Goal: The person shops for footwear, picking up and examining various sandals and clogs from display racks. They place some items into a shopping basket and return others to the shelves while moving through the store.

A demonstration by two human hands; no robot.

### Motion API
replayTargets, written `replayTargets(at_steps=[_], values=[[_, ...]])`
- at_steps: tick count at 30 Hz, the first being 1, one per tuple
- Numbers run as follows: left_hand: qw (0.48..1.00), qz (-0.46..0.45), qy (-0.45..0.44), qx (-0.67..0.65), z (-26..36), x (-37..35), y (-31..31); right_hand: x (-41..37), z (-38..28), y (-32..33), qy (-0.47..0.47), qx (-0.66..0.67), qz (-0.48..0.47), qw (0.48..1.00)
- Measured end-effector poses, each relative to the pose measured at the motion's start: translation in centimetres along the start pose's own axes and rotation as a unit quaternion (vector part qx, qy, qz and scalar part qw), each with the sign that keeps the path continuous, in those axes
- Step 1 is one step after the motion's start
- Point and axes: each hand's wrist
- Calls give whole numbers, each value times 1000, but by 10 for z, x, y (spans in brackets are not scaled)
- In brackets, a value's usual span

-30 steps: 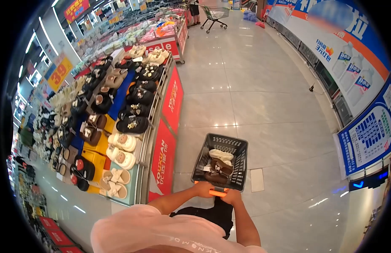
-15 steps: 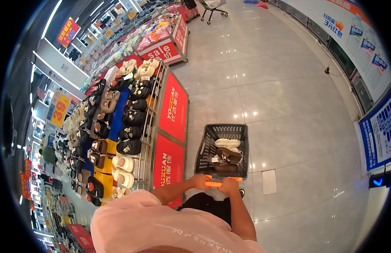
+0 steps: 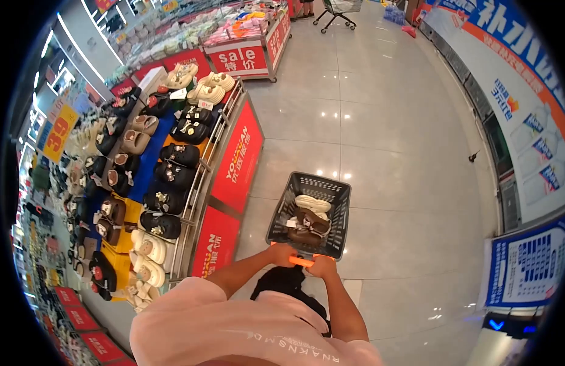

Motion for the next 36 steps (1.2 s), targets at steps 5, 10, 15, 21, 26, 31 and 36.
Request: replayTargets(at_steps=[5,10,15,21,26,31,36], values=[[999,30,10,-32,-8,49,57,63,12,49,0,-56,-29,998],[997,56,24,-52,-19,91,109,121,20,95,-9,-62,-35,997],[991,110,37,-68,-36,143,145,178,36,144,27,-67,-8,997],[989,102,64,-90,-50,208,198,246,52,205,57,-63,11,996],[984,100,111,-97,-49,251,242,298,62,261,75,-76,-17,994],[983,81,95,-135,-77,291,268,360,72,291,96,-62,-25,993],[992,9,86,-94,-97,333,303,401,69,334,108,-66,-49,991]])
Point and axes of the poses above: each hand's wrist, its own x-axis towards the middle knuckle, its own y-axis out of the back of the hand, z = x × y, and after that the axes turned 5 degrees about -x, right-handed
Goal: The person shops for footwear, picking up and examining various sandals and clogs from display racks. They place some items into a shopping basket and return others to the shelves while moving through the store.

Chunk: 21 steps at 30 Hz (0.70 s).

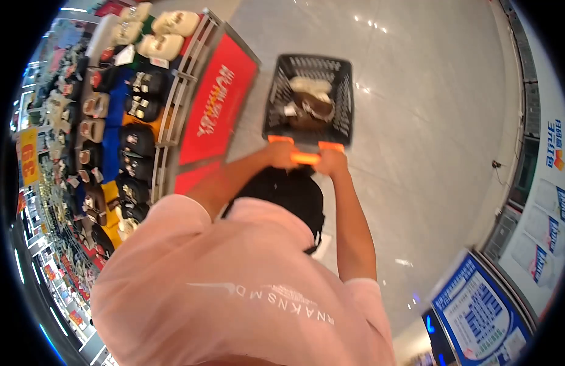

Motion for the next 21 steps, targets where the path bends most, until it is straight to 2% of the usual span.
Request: replayTargets(at_steps=[1,2,3,6,7,11,15,16,18,20,21], values=[[999,-4,35,1,10,0,14,8,1,2,2,-16,11,1000],[998,35,47,14,16,0,24,14,3,7,11,-26,9,1000],[998,35,35,38,1,7,23,20,1,16,-2,-40,-8,999],[996,82,45,15,10,5,50,34,-7,37,4,-56,-34,998],[996,67,56,-3,7,7,58,41,-10,42,5,-61,-39,997],[992,115,33,-33,-23,34,78,69,-10,65,5,-73,-45,996],[994,65,60,-56,-20,49,114,103,-9,90,24,-98,-73,992],[994,80,50,-57,-22,54,120,111,-8,98,29,-101,-88,991],[993,101,28,-54,-28,61,124,130,-4,118,49,-102,-190,975],[992,95,7,-84,-31,62,125,144,-5,147,54,-26,-252,966],[990,98,-6,-105,-32,62,128,157,-5,155,41,-24,-316,948]])
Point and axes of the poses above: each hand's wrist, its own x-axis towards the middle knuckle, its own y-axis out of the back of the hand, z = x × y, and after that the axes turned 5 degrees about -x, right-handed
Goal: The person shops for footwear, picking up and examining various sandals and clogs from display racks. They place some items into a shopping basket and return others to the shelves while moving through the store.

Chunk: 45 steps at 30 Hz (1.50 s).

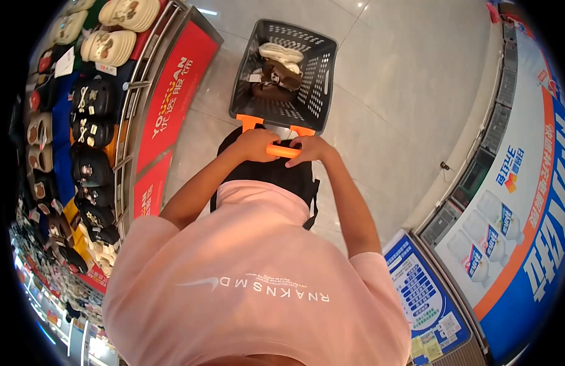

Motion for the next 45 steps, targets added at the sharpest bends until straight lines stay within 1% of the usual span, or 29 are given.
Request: replayTargets(at_steps=[1,3,4,5,7,8,9,10,11,12,13,14,16,18,21,23,25,26,29,32,33,34,37,38,41,42,43,44,45], values=[[1000,6,-11,-17,-2,4,6,7,1,13,31,-23,-45,998],[999,-29,-36,-19,-1,8,8,45,18,30,36,91,-119,988],[997,-64,-15,-30,3,10,15,45,1,67,-50,193,-184,962],[994,-101,6,-42,5,12,23,77,20,75,-51,255,-203,944],[963,-71,36,-257,-5,22,26,140,56,89,-85,385,-191,899],[899,-107,112,-410,-17,37,29,174,74,89,-96,415,-136,894],[884,-53,125,-447,-34,47,29,211,90,86,-102,443,-79,887],[956,2,118,-270,-52,59,42,250,110,74,-120,476,16,871],[989,56,108,-80,-73,74,55,292,124,59,-168,492,106,848],[980,78,163,86,-98,95,61,331,140,56,-191,465,109,857],[950,119,225,178,-128,117,54,360,152,42,-222,442,104,863],[934,90,271,216,-169,141,39,373,152,38,-205,447,86,866],[929,-83,348,99,-191,194,51,402,153,39,-161,481,80,858],[948,-69,297,85,-219,234,32,430,155,41,-220,479,53,848],[930,-116,349,26,-276,294,-13,450,166,33,-230,554,35,799],[916,-60,397,18,-310,316,-46,466,170,27,-184,640,97,740],[882,29,465,-75,-332,331,-63,470,183,24,-133,701,68,697],[862,60,494,-98,-351,335,-80,467,189,26,-141,687,53,711],[855,93,450,-240,-431,343,-154,458,189,38,-118,671,46,731],[809,117,461,-347,-445,337,-156,472,175,43,-92,737,52,667],[738,106,478,-465,-417,331,-124,475,172,41,-83,750,56,654],[734,135,457,-484,-420,327,-125,482,167,38,-87,750,87,650],[784,187,395,-441,-404,313,-123,513,175,32,-159,734,160,640],[794,268,384,-387,-401,313,-131,513,181,32,-142,748,151,631],[821,260,454,-228,-373,297,-127,498,189,38,-149,713,182,660],[838,283,434,-172,-358,289,-123,487,191,34,-152,723,185,649],[828,306,436,-177,-344,283,-123,467,186,36,-132,737,178,638],[823,311,379,-288,-334,266,-129,430,180,37,-127,769,159,605],[822,317,384,-277,-312,254,-118,399,167,44,-108,787,142,590]])
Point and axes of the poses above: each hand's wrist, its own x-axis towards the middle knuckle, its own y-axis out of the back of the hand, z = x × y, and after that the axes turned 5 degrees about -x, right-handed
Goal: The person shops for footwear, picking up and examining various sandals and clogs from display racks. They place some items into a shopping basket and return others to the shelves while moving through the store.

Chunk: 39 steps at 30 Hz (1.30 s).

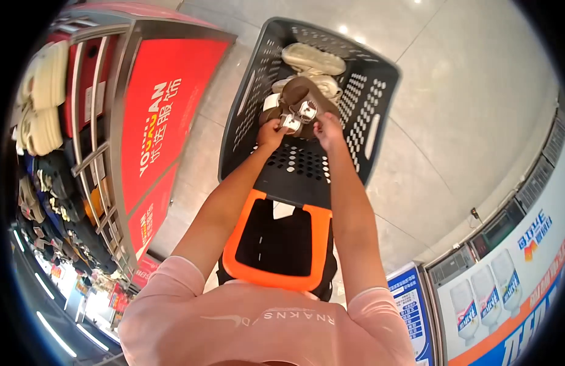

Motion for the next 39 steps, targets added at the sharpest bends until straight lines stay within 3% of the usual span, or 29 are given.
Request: replayTargets(at_steps=[2,4,6,8,13,14,16,17,18,23,25,28,29,32,34,38,39], values=[[996,5,-87,-2,7,-32,16,-43,4,2,6,47,-32,998],[974,-108,-81,-184,-11,-51,16,-99,1,-2,19,74,-62,995],[969,-124,-92,-194,31,-95,47,-146,2,-3,48,93,-53,993],[963,-145,-94,-208,66,-135,88,-203,-5,-4,63,50,-128,988],[942,-106,-303,-99,139,-222,200,-327,-11,-12,126,-40,-214,968],[937,-90,-332,-59,175,-263,235,-346,-8,-19,116,-18,-217,969],[917,-85,-390,23,192,-295,270,-387,-3,-38,100,-8,-232,967],[932,-107,-343,54,198,-309,285,-394,4,-45,92,-10,-236,967],[920,-98,-363,114,186,-303,284,-376,19,-40,101,0,-287,953],[926,-58,-355,111,162,-327,289,-384,42,-74,101,35,-328,939],[926,-48,-353,129,165,-344,289,-408,35,-84,133,-22,-313,940],[908,-21,-416,39,160,-342,277,-437,31,-83,176,-77,-284,939],[924,-105,-367,-3,170,-347,283,-426,27,-76,167,-105,-298,934],[860,-108,-483,-128,141,-295,230,-429,24,-60,174,-72,-270,944],[924,-234,-250,-172,172,-337,252,-438,19,-59,178,-55,-239,953],[887,-312,-201,-276,159,-323,231,-439,8,-53,192,-154,-184,952],[900,-300,-180,-261,163,-326,233,-441,7,-51,201,-194,-195,940]])
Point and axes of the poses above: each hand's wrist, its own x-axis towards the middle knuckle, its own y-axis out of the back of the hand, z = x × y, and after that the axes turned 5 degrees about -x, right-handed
